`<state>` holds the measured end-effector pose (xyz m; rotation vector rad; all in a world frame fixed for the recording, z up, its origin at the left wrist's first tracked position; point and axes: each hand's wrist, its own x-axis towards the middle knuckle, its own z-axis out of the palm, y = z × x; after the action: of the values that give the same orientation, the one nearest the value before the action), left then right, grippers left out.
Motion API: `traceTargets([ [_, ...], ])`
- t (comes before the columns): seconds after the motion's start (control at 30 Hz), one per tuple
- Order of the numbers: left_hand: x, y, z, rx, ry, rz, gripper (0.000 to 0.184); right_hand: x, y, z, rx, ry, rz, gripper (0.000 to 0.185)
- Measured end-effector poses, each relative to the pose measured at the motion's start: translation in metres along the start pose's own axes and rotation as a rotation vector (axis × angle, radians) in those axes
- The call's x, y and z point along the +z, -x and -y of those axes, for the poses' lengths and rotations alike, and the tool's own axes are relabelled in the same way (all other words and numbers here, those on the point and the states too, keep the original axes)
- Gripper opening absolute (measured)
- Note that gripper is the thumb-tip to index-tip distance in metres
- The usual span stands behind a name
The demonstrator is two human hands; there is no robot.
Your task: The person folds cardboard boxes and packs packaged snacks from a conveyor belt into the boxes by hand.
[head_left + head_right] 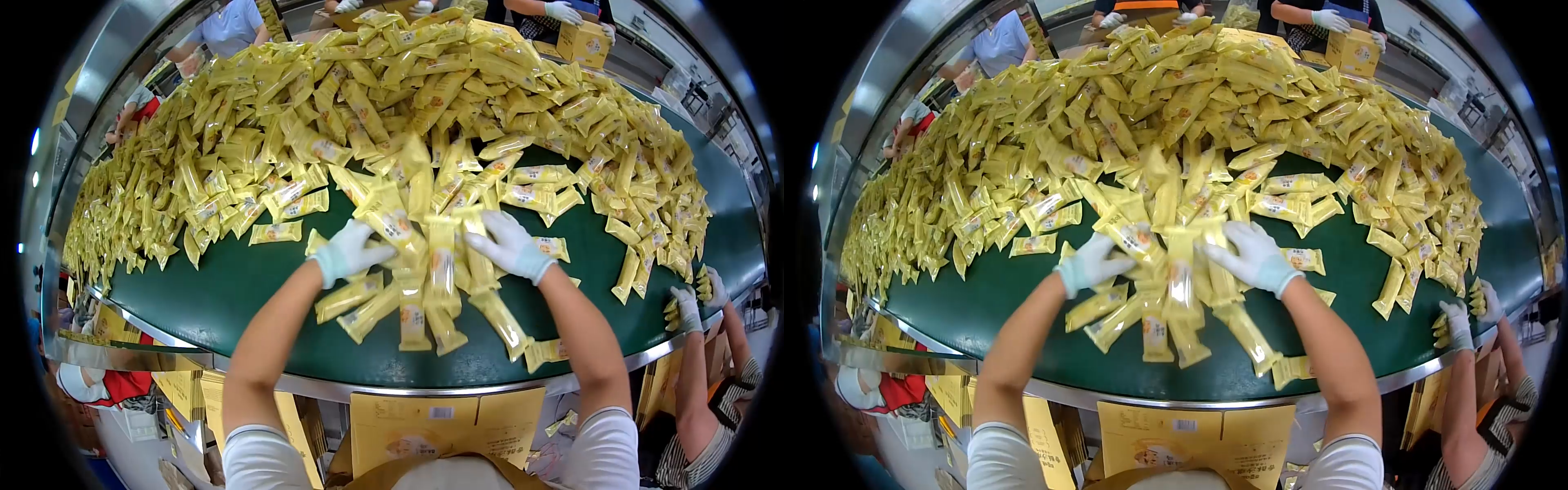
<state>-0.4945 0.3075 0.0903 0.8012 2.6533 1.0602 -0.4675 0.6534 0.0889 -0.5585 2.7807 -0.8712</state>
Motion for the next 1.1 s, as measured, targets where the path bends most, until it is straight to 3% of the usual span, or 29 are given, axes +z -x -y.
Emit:
traceTargets([
  [0.07,-0.034,0.014,-0.014,-0.088,0.260,0.192,0.054,-0.024,0.010,0.011,-0.148,-0.125,-0.233,0.053],
  [0.13,-0.059,0.008,0.002,-0.039,-0.009,-0.206,0.047,-0.049,-0.010,-0.016,-0.106,-0.111,-0.422,0.052],
  [0.17,-0.071,-0.006,0.013,-0.062,0.129,-0.327,0.046,-0.067,-0.022,-0.022,-0.098,-0.023,-0.504,0.053],
  [0.2,-0.080,-0.026,0.037,0.033,0.061,-0.436,0.048,-0.077,-0.042,-0.042,-0.029,0.022,-0.536,0.053],
  [0.23,-0.091,-0.045,0.053,-0.060,-0.066,-0.402,0.058,-0.086,-0.056,-0.051,0.012,0.051,-0.546,0.055],
  [0.33,-0.077,-0.105,0.047,-0.262,-0.014,-0.343,0.071,-0.083,-0.108,-0.085,0.305,-0.060,-0.326,0.079],
  [0.43,-0.038,-0.136,0.008,-0.634,-0.300,-0.170,0.097,-0.052,-0.133,-0.064,0.474,0.211,-0.153,0.087],
  [0.47,-0.031,-0.138,0.016,-0.596,-0.312,-0.168,0.095,-0.040,-0.134,-0.041,0.555,0.357,-0.185,0.082],
  [0.67,-0.012,-0.127,0.021,-0.404,-0.313,-0.145,0.085,-0.011,-0.127,-0.037,0.353,0.396,-0.237,0.082],
  [0.7,-0.004,-0.126,0.039,-0.273,-0.124,-0.186,0.083,-0.007,-0.122,-0.033,0.335,0.380,-0.243,0.082],
  [0.8,-0.005,-0.108,0.013,-0.361,-0.202,-0.072,0.081,0.007,-0.103,-0.040,0.258,0.323,-0.271,0.075],
  [0.87,-0.004,-0.096,0.005,-0.277,-0.155,-0.007,0.078,0.011,-0.086,-0.039,0.230,0.385,-0.255,0.073],
  [0.93,-0.016,-0.088,-0.027,-0.263,-0.374,0.155,0.074,0.002,-0.063,-0.028,0.252,0.399,-0.159,0.074],
  [1.0,-0.028,-0.079,-0.049,-0.301,-0.628,0.167,0.068,-0.010,-0.035,-0.025,0.185,0.309,-0.163,0.067],
  [1.07,-0.042,-0.049,-0.071,-0.363,-0.638,0.096,0.066,-0.032,0.017,-0.004,0.039,0.236,-0.280,0.056],
  [1.1,-0.042,-0.020,-0.091,-0.267,-0.614,0.004,0.064,-0.039,0.049,0.002,0.024,0.248,-0.337,0.051],
])
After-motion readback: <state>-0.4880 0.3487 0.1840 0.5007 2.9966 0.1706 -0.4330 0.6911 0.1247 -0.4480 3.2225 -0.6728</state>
